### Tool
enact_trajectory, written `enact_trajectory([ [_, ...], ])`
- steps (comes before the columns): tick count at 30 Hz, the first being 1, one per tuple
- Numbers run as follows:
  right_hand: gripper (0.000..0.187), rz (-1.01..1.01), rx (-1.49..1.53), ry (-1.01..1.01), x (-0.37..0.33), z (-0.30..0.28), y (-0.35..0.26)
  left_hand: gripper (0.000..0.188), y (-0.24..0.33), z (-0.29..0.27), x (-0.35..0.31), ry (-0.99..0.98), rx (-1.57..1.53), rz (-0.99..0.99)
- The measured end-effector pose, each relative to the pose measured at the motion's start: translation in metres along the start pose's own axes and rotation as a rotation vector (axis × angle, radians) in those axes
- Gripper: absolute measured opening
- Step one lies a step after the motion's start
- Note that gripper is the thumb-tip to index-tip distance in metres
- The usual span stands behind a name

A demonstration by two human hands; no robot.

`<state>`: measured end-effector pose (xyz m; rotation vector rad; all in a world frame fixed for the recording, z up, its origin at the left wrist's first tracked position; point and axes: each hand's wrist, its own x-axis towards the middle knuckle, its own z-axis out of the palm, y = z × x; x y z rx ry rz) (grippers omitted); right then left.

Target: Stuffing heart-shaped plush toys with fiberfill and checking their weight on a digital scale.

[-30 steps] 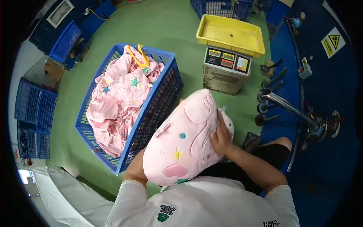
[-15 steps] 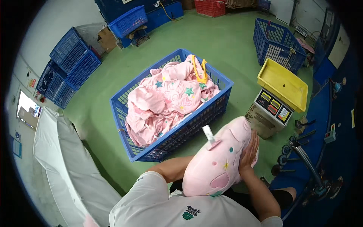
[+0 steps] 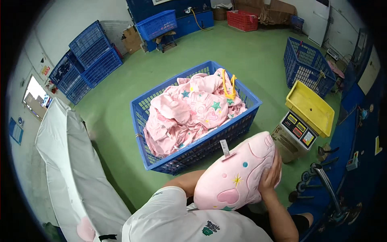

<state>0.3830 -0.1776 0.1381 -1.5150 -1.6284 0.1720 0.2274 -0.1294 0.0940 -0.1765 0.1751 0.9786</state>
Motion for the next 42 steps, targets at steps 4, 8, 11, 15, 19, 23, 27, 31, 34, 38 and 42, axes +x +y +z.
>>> enact_trajectory([
  [4, 0.071, 0.021, 0.009, -0.069, -0.022, -0.039, 0.006, 0.06, 0.082, 0.008, 0.008, -0.466, 0.435, -0.662],
  [8, 0.074, -0.043, -0.108, -0.132, -0.037, -0.053, -0.016, 0.065, 0.097, 0.058, -0.035, -0.203, 1.123, -0.295],
  [11, 0.077, -0.12, -0.153, -0.186, -0.036, -0.03, -0.043, 0.066, 0.064, 0.052, -0.018, -0.075, 1.603, -0.06],
  [15, 0.079, -0.248, -0.176, -0.203, -0.024, 0.014, -0.059, 0.069, 0.023, 0.026, 0.027, 0.485, 2.43, 0.372],
  [19, 0.079, -0.169, -0.269, -0.243, -0.004, 0.027, -0.034, 0.067, 0.084, 0.058, -0.019, -0.165, 1.071, -0.086],
  [23, 0.079, -0.18, -0.242, -0.256, 0.003, 0.022, -0.033, 0.08, 0.095, 0.113, -0.044, -0.038, 1.21, -0.313],
  [27, 0.079, -0.158, -0.293, -0.289, -0.001, 0.015, -0.04, 0.096, 0.1, 0.129, -0.053, -0.16, 1.7, -0.186],
  [31, 0.077, -0.191, -0.24, -0.205, -0.008, 0.01, -0.043, 0.116, 0.084, 0.143, -0.054, -0.37, 2.32, 0.202],
  [34, 0.068, -0.097, 0.087, -0.213, 0.001, 0.003, -0.041, 0.111, 0.097, 0.095, -0.044, -0.323, 2.474, 0.293],
  [38, 0.069, 0.204, -0.113, -0.152, -0.005, -0.041, 0.021, 0.105, 0.109, 0.112, -0.041, -0.173, 2.201, 0.044],
  [42, 0.064, 0.629, 0.116, -0.227, -0.029, -0.095, 0.061, 0.106, 0.116, 0.093, -0.024, -0.181, 2.11, -0.004],
])
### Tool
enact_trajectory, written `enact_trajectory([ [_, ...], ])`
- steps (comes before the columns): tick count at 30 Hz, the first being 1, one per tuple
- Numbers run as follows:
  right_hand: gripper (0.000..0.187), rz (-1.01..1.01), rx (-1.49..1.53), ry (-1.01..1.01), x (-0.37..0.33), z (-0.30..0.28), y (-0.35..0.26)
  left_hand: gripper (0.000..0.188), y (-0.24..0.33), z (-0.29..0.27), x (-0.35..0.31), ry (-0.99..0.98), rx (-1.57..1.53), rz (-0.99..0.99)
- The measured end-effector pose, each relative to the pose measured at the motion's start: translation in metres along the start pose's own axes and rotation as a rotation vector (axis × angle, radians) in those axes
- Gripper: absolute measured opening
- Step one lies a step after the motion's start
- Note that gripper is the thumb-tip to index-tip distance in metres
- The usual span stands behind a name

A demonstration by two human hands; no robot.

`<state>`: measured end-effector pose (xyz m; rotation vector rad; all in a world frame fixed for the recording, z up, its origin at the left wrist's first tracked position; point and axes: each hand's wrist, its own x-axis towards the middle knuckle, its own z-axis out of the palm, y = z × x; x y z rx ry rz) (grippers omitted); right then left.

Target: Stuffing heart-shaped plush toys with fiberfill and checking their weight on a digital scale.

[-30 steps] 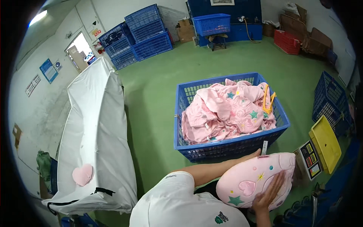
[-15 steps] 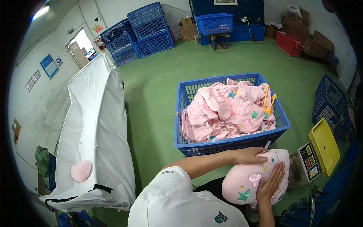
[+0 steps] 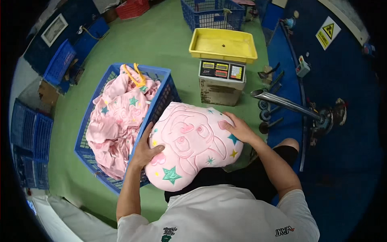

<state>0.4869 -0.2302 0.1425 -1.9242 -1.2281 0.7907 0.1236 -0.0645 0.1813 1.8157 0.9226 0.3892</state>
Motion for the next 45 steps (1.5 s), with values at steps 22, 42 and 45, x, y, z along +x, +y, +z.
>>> enact_trajectory([
  [22, 0.076, 0.046, 0.673, 0.42, -0.068, -0.057, 0.083, 0.095, 0.015, 0.041, 0.153, -0.249, -0.674, -0.012],
  [42, 0.062, -0.04, 0.453, 0.575, -0.098, -0.107, 0.09, 0.083, 0.051, 0.137, 0.2, -0.282, -0.488, 0.115],
  [45, 0.062, 0.02, 0.35, 0.522, -0.091, -0.1, 0.079, 0.081, 0.05, 0.114, 0.203, -0.292, -0.606, 0.09],
])
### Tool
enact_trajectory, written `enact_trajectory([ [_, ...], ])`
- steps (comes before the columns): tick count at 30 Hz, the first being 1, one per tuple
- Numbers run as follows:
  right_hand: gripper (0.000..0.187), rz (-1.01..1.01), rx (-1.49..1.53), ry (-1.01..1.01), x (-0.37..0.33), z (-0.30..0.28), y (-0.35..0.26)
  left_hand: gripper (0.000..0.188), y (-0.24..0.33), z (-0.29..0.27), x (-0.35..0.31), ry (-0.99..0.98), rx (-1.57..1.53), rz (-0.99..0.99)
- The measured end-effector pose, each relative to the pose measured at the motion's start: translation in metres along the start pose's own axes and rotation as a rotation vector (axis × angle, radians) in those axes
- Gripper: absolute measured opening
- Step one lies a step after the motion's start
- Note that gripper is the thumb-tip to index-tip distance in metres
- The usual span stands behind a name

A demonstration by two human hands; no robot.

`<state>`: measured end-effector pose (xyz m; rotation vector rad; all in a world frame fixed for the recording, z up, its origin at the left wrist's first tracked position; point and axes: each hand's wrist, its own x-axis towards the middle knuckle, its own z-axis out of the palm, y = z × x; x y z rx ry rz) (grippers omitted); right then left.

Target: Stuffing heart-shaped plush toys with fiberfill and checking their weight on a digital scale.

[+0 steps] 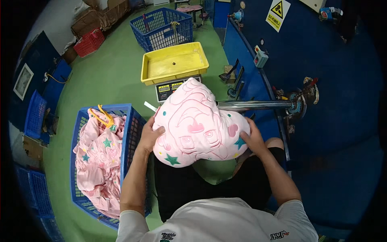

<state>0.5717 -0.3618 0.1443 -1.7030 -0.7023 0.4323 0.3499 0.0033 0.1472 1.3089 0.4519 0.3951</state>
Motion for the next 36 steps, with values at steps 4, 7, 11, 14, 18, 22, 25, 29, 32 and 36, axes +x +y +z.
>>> enact_trajectory([
  [4, 0.042, 0.021, -0.116, 0.1, -0.001, 0.053, -0.012, 0.074, 0.018, -0.034, 0.003, 0.091, -0.04, -0.008],
  [7, 0.028, 0.127, -0.036, 0.313, 0.006, 0.057, -0.008, 0.066, 0.025, -0.025, 0.026, 0.068, 0.009, 0.015],
  [11, 0.019, 0.052, -0.22, 0.437, 0.005, -0.013, 0.0, 0.059, 0.034, 0.054, 0.044, -0.061, 0.079, -0.066],
  [14, 0.024, 0.144, -0.2, 0.584, -0.009, -0.067, 0.012, 0.066, 0.023, 0.117, 0.049, -0.084, 0.175, -0.036],
  [18, 0.026, 0.119, -0.286, 0.663, -0.011, -0.096, 0.03, 0.09, 0.025, 0.138, 0.049, -0.291, 0.238, 0.009],
  [22, 0.026, 0.215, -0.248, 0.665, -0.01, -0.079, 0.026, 0.108, 0.016, 0.099, 0.025, -0.417, 0.35, 0.162],
  [25, 0.026, 0.221, -0.235, 0.631, -0.011, -0.078, 0.03, 0.104, 0.008, 0.095, 0.013, -0.322, 0.347, 0.135],
  [29, 0.026, 0.219, -0.202, 0.587, -0.01, -0.072, 0.035, 0.099, -0.005, 0.092, -0.004, -0.176, 0.266, 0.09],
  [32, 0.027, 0.217, -0.142, 0.583, -0.013, -0.054, 0.037, 0.092, -0.019, 0.09, -0.018, -0.053, 0.036, 0.019],
  [36, 0.028, 0.225, -0.06, 0.595, -0.019, -0.029, 0.036, 0.066, -0.057, 0.087, -0.07, 0.121, -0.38, -0.181],
])
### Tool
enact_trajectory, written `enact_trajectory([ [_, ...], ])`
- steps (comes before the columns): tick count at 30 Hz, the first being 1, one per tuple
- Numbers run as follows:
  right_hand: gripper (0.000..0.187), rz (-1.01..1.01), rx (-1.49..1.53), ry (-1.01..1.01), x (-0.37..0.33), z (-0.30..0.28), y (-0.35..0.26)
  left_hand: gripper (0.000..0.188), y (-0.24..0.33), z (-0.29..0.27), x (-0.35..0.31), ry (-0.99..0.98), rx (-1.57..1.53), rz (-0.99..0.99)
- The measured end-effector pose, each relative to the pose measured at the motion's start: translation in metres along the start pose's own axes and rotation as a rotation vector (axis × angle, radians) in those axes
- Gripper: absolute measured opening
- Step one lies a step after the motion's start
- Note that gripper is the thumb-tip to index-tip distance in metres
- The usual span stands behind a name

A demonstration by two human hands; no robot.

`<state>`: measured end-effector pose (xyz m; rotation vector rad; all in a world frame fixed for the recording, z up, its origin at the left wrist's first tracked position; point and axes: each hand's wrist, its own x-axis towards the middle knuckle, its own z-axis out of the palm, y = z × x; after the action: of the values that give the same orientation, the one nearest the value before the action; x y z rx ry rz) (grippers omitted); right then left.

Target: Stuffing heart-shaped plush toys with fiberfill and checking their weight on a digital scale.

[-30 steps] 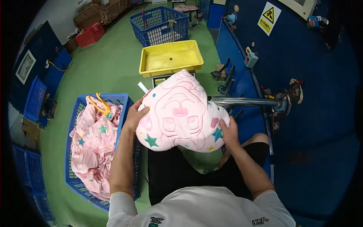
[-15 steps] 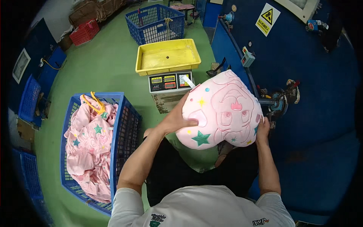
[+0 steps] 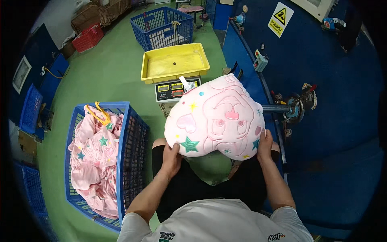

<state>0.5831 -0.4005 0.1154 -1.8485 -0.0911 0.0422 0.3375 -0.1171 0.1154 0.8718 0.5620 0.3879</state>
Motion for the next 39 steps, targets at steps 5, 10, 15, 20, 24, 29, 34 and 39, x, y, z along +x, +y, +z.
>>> enact_trajectory([
  [5, 0.027, 0.083, 0.176, -0.061, -0.038, 0.041, -0.012, 0.054, -0.052, 0.037, -0.014, -0.047, -0.257, -0.042],
  [10, 0.024, 0.068, 0.281, -0.208, -0.068, 0.079, -0.015, 0.053, -0.026, 0.066, 0.007, 0.089, -0.148, -0.025],
  [15, 0.019, 0.058, 0.227, -0.564, -0.096, 0.107, -0.043, 0.046, 0.048, 0.033, 0.029, 0.208, 0.027, 0.164],
  [20, 0.011, -0.529, -0.195, -0.508, -0.057, 0.079, -0.124, 0.043, 0.133, -0.022, 0.064, 0.189, 0.156, 0.315],
  [24, 0.019, -0.903, -0.44, -0.042, 0.05, 0.075, -0.142, 0.051, 0.161, -0.013, 0.145, 0.172, 0.096, 0.252],
  [29, 0.033, -0.703, -0.916, -0.136, 0.071, 0.079, -0.139, 0.059, 0.159, 0.032, 0.23, 0.199, -0.049, 0.087],
  [34, 0.038, -0.751, -0.92, -0.118, 0.072, 0.076, -0.136, 0.068, 0.154, 0.051, 0.241, 0.233, -0.006, 0.104],
  [39, 0.04, -0.787, -0.912, -0.089, 0.074, 0.076, -0.129, 0.07, 0.112, 0.032, 0.196, 0.224, 0.245, 0.062],
])
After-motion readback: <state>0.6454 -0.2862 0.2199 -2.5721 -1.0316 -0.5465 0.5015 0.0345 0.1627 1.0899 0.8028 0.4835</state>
